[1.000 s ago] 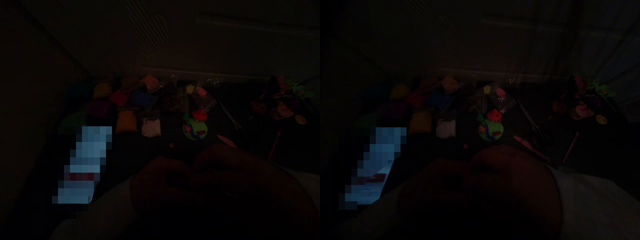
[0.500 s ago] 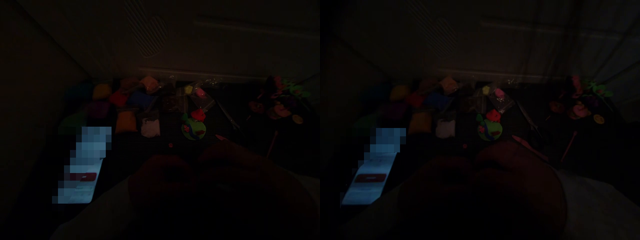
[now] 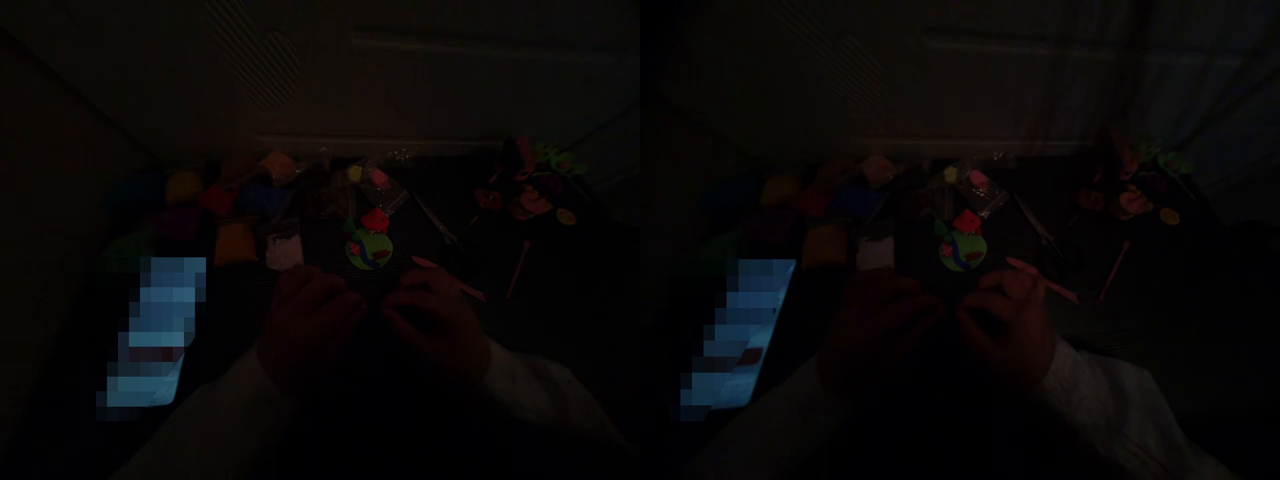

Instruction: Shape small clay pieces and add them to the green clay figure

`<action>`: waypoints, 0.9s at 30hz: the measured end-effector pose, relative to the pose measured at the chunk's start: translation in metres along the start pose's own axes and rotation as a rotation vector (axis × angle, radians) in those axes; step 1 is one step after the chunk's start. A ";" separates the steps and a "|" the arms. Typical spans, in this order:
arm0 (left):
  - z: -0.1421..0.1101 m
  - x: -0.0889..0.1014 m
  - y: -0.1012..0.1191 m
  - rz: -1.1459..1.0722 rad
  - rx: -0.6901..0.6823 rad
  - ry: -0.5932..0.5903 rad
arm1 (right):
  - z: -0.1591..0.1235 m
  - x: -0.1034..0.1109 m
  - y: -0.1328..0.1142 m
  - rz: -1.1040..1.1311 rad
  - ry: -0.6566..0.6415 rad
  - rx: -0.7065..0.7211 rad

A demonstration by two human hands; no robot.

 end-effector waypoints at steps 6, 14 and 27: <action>-0.004 -0.004 0.003 0.048 -0.035 0.004 | 0.003 -0.007 0.000 0.097 -0.001 -0.098; -0.004 -0.004 0.004 0.035 -0.047 0.002 | 0.005 -0.009 0.000 0.079 -0.038 -0.101; -0.003 -0.003 0.006 0.029 -0.069 -0.001 | 0.004 -0.010 -0.001 0.071 -0.060 -0.104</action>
Point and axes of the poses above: each hand's wrist, its own z-axis towards the middle knuckle, its own x-axis out of the back of the hand, y = z × x, the point moved 3 cm from there along z, towards the middle knuckle, and after that the axes turned 1 degree about -z, right-handed, at the moved point
